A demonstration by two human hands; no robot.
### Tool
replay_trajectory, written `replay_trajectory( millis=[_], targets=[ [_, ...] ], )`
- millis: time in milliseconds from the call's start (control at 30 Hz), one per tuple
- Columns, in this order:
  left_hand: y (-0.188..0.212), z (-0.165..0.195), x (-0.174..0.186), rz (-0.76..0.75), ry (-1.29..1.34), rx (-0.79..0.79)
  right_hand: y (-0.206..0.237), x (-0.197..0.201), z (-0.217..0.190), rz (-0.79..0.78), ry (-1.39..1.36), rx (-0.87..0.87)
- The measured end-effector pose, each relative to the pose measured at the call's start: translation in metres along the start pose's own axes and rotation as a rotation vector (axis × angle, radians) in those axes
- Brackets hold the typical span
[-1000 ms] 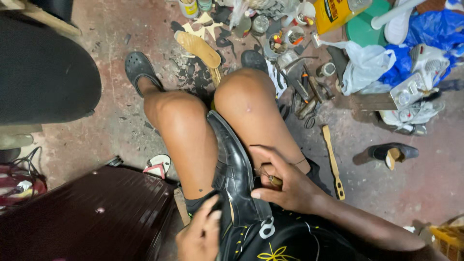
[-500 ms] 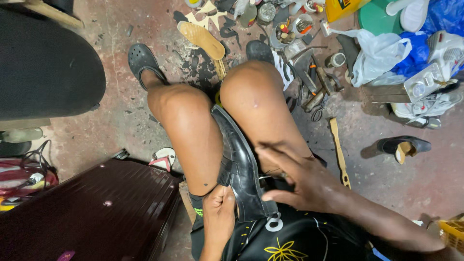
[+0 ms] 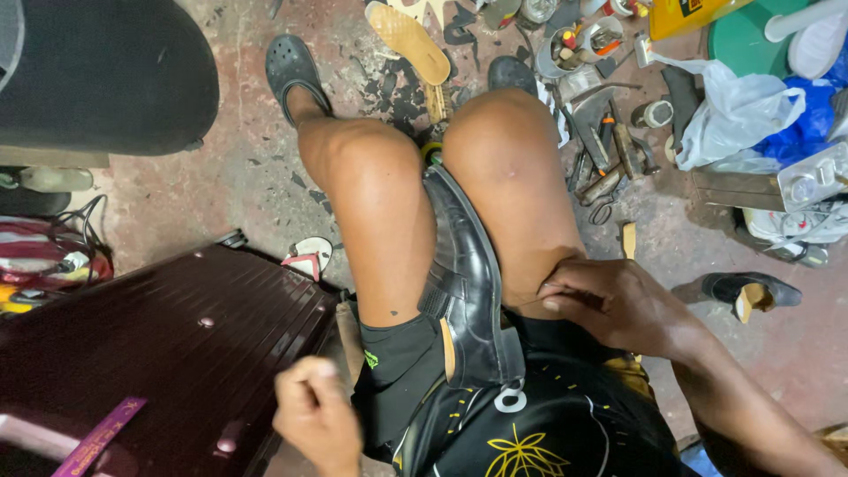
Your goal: The person is sewing a black shoe using a needle and thread. They repeatedly pass the needle through the shoe's sole and upper, pulling the thread to secure the stitching.
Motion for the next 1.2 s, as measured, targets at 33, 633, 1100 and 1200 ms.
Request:
replay_trajectory(
  millis=[33, 633, 1100, 1200],
  targets=[
    [0.005, 0.019, -0.007, -0.049, 0.007, -0.091, 0.000, -0.001, -0.002, 0.008, -0.013, 0.030],
    [0.039, 0.046, -0.084, -0.343, 0.272, 0.147, 0.014, 0.014, -0.017, 0.042, -0.031, 0.236],
    [0.055, 0.053, -0.087, -0.550, 0.316, 0.565, 0.014, 0.042, 0.019, 0.080, -0.862, 0.022],
    [0.039, 0.076, -0.090, -0.516, 0.216, 0.291, 0.008, 0.030, 0.025, 0.105, -1.247, -0.069]
  ],
)
Point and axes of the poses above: each hand's wrist, its own y-axis away from the middle knuckle, its own x-axis out of the back of the hand, z = x × y, the point moved 8 cm from there along -y, towards the middle knuckle, and after that the axes turned 13 degrees about z, right-handed, at the moved point
